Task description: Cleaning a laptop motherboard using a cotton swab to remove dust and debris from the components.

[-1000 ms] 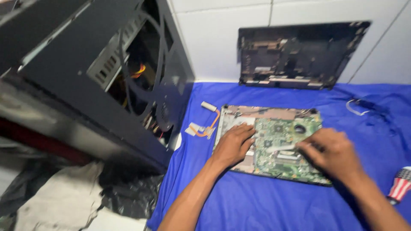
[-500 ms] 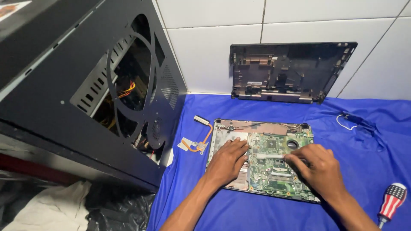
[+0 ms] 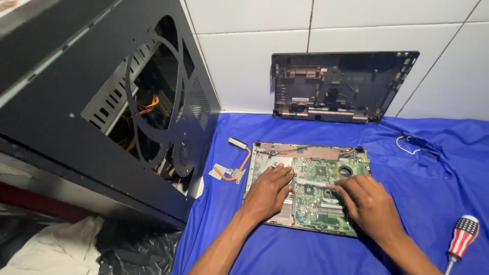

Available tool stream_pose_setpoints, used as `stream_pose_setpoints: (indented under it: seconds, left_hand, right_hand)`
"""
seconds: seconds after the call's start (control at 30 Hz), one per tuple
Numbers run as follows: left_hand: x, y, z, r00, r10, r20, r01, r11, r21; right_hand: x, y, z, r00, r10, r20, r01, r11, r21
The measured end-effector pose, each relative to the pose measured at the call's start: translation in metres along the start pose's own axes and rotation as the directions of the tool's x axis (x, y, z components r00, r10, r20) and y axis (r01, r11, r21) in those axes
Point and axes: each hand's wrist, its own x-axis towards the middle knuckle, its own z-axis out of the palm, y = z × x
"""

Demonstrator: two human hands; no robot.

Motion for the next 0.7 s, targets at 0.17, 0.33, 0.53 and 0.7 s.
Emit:
stream_pose_setpoints:
  seconds: [0.17,0.33,0.53,0.7]
  left_hand:
    - [-0.003,-0.005,0.003,0.999,0.032,-0.016,-0.032,0.999,-0.006]
    - [-0.003,-0.006,0.006,0.999,0.041,-0.026,-0.041,0.999,-0.011]
    - [-0.003,-0.004,0.006,1.000,0.004,-0.018,-0.004,1.000,-0.003]
    - [-0.003,-0.005,0.007,1.000,-0.001,-0.021,0.001,1.000,-0.007]
  right_hand:
    - [-0.002,0.024,0.012,0.995,0.066,0.079,-0.076,0.988,0.133]
    - [0.000,0.026,0.015,0.991,0.125,0.053,-0.130,0.985,0.115]
    - [0.006,0.042,0.016,0.977,0.106,0.187,-0.136,0.978,0.158]
    - [0.015,0.027,0.012,0.996,0.019,0.092,-0.038,0.977,0.209]
